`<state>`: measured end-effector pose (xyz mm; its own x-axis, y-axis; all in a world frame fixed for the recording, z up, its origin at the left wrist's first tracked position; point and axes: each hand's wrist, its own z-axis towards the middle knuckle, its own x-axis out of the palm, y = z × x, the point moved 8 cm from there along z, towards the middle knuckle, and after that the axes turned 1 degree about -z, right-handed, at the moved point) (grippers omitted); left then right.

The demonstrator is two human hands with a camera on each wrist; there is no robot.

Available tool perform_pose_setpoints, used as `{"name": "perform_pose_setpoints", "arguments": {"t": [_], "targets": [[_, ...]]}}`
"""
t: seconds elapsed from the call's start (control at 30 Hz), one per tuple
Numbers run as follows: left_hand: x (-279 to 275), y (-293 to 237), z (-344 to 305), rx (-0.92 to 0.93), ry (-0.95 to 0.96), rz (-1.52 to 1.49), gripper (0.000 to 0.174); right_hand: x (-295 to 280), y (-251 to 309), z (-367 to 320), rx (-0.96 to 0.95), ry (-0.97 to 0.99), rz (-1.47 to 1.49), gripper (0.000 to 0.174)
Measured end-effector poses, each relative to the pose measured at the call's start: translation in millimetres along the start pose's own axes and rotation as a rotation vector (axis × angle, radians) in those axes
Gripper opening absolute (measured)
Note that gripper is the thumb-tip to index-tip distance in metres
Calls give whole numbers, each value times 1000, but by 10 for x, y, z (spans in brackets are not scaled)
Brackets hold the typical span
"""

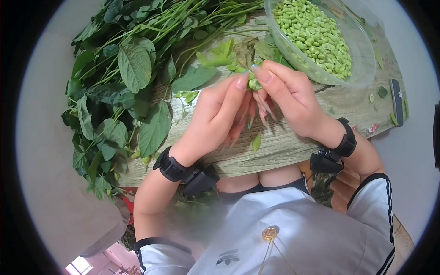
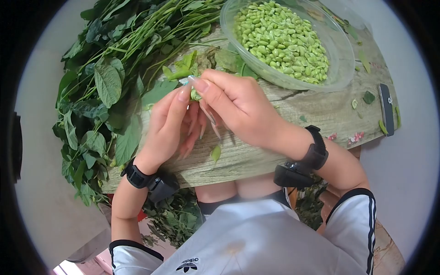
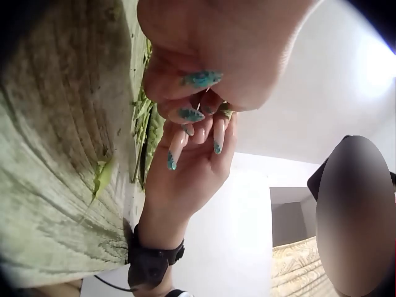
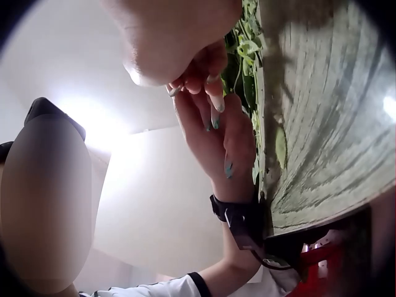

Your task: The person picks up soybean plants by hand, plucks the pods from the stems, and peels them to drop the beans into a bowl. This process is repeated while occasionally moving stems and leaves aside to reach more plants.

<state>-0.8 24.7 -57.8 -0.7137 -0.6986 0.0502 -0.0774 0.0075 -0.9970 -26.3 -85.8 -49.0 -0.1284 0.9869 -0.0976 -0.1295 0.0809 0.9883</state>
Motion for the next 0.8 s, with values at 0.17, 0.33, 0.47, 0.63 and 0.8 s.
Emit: {"name": "perform_pose_setpoints", "arguments": {"t": [0.17, 0.33, 0.47, 0.63, 0.8], "targets": [[-44, 2, -10, 11, -29, -6, 37, 28, 47, 14, -28, -78, 84, 33], [-117, -37, 24, 131, -101, 34, 36, 34, -15, 46, 2, -73, 173, 34], [-194, -22, 61, 88, -202, 29, 39, 47, -59, 55, 57, -70, 247, 35], [-426, -59, 99, 108, -285, -10, 40, -41, -42, 58, 50, -107, 285, 36], [-625, -183, 70, 75, -356, 318, 42, -27, -43, 51, 51, -44, 212, 34]]}}
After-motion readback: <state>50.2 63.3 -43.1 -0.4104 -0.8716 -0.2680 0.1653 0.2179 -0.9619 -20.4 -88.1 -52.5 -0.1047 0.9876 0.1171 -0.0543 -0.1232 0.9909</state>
